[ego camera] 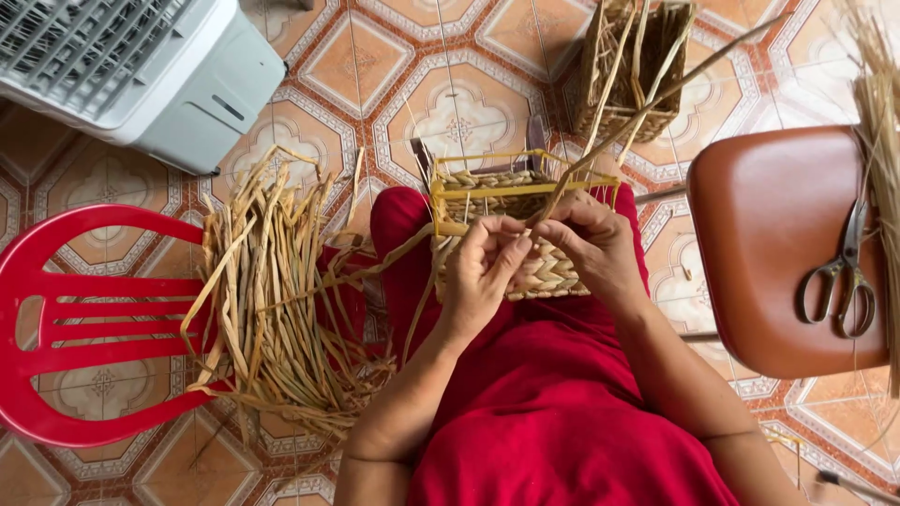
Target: The person weaves a basket by wrapping dried plant fibers around a wire frame by hand, tucking the ends into the weave, and trimming excess fiber with scissors.
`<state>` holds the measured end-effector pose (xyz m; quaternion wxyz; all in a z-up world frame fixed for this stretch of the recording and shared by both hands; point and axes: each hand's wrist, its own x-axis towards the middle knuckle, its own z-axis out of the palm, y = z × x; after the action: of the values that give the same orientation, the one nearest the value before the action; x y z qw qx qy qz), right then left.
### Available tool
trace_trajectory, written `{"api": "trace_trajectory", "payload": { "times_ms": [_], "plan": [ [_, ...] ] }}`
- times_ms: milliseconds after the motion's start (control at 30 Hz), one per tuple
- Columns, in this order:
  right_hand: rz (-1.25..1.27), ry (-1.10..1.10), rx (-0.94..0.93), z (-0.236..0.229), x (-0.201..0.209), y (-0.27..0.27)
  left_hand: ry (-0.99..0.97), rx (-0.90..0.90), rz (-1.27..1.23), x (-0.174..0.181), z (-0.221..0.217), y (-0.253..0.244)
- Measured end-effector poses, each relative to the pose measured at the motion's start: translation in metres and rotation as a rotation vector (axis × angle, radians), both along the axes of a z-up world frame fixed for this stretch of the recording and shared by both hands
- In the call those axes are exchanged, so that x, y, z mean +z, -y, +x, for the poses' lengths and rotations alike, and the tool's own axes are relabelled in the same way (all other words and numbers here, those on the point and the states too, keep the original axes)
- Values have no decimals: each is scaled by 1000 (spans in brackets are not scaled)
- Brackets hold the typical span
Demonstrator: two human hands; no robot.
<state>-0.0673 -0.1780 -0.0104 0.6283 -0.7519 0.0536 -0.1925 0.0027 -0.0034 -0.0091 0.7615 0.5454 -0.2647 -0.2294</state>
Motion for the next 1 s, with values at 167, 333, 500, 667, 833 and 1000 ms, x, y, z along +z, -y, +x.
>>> {"api": "trace_trajectory", "payload": {
  "times_ms": [167,333,500,667,833,1000],
  "plan": [
    [177,40,-26,5,-4,5,84,6,213,-2,4,0],
    [116,68,72,4,1,-11,331,155,230,-1,2,5],
    [442,-68,-6,6,-13,-5,578,255,266,1,-5,16],
    [688,-62,-39,13,-10,10,655,215,223,-5,-9,25],
    [730,15,-60,24,-25,32,589,154,281,-2,-17,28],
    [745,32,-133,37,-18,41,627,158,232,4,-21,28]
  ]
}}
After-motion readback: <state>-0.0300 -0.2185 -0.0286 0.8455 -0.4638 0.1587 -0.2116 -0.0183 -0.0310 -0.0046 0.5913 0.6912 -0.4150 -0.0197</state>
